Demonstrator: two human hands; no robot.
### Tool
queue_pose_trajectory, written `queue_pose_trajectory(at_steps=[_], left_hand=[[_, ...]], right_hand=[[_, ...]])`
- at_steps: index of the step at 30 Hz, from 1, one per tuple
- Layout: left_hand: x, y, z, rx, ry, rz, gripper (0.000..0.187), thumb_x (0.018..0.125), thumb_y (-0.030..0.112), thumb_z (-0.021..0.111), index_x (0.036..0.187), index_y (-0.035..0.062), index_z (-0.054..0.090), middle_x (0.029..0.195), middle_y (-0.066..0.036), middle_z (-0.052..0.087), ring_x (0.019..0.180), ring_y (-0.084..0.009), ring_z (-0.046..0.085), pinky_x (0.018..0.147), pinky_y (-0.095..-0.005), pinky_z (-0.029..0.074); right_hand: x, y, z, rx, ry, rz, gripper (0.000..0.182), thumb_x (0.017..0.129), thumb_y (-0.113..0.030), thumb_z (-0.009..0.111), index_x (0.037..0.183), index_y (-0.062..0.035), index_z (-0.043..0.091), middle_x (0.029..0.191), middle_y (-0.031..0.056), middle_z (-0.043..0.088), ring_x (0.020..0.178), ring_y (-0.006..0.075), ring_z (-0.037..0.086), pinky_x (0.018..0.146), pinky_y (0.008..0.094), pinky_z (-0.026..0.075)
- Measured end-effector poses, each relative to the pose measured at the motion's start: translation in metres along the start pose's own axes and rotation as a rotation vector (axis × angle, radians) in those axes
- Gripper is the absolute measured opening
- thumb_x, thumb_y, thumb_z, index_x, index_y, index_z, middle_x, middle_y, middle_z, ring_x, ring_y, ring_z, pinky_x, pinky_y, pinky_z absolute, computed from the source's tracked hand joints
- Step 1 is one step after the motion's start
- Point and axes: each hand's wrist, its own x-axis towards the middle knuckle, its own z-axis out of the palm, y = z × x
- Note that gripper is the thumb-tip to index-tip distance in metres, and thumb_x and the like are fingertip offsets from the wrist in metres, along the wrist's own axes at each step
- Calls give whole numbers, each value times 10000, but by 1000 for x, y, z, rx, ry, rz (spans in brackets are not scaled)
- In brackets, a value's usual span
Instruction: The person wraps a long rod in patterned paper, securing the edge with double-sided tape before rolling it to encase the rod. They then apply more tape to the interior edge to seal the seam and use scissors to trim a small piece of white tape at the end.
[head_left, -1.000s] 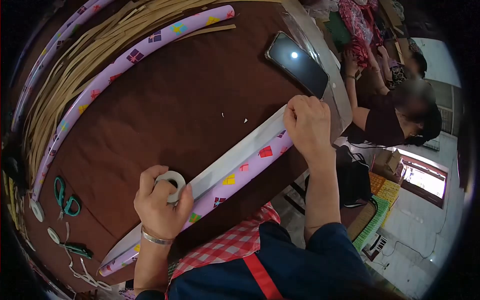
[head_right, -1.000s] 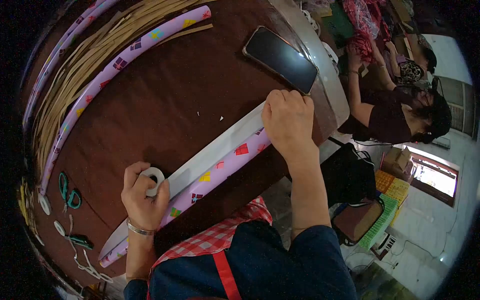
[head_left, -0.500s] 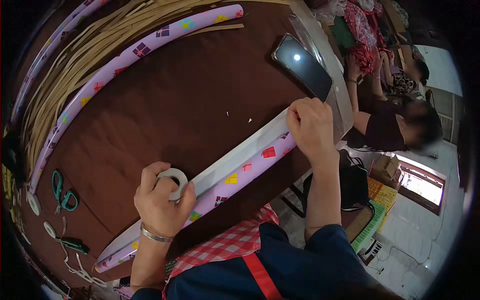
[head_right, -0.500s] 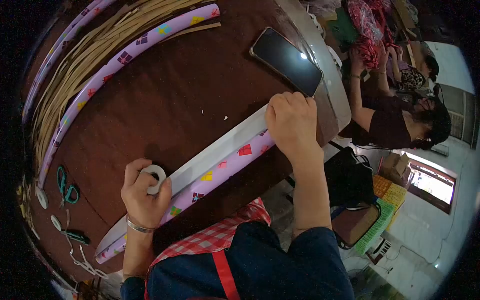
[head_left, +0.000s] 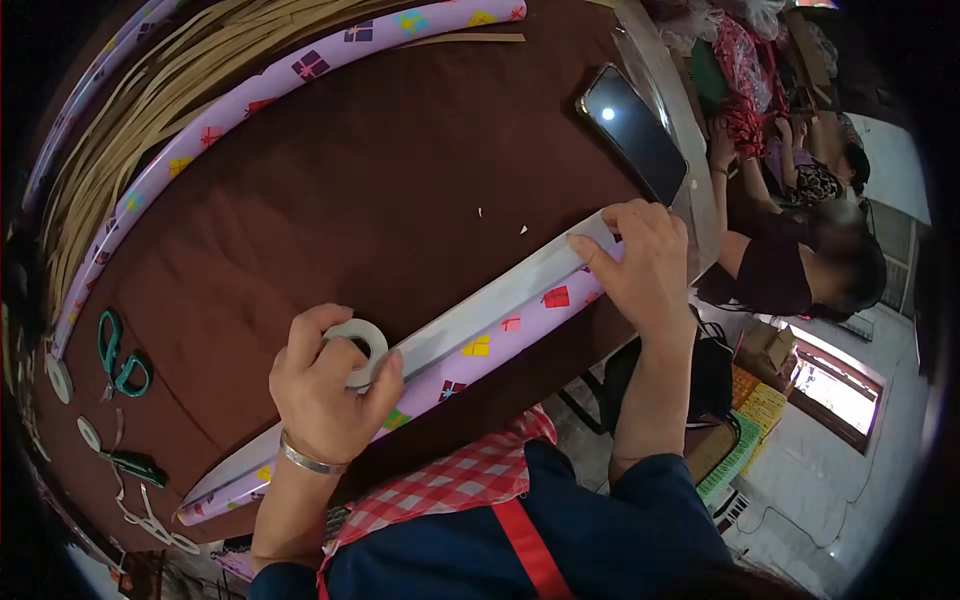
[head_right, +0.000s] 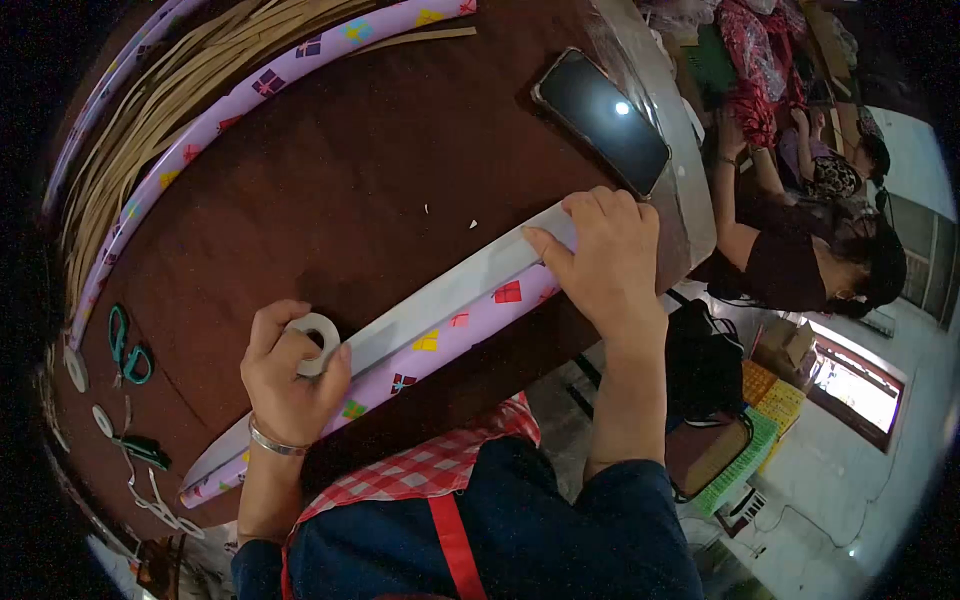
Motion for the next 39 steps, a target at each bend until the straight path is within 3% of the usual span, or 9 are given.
queue_pose_trajectory(at_steps=[24,27,39], left_hand=[[1,3,0,98,-39,-20,226,578,153,804,653,76,606,981,-77,611,714,-238,611,588,-366,466],[3,3,0,111,-44,23,291,615,140,801,609,66,520,977,-132,600,665,-267,602,573,-366,482],[2,6,3,169,-40,20,256,580,129,796,610,71,549,967,-89,605,746,-252,602,609,-368,464]], right_hand=[[7,-1,-1,19,-41,9,443,774,-455,726,894,-37,643,848,84,614,832,269,567,775,417,392],[5,-2,-1,-3,-40,11,445,783,-460,719,894,-36,641,847,89,612,840,274,567,781,416,394],[6,-3,-1,-33,-13,13,426,788,-445,722,891,-41,636,838,87,604,829,272,563,767,407,398]])
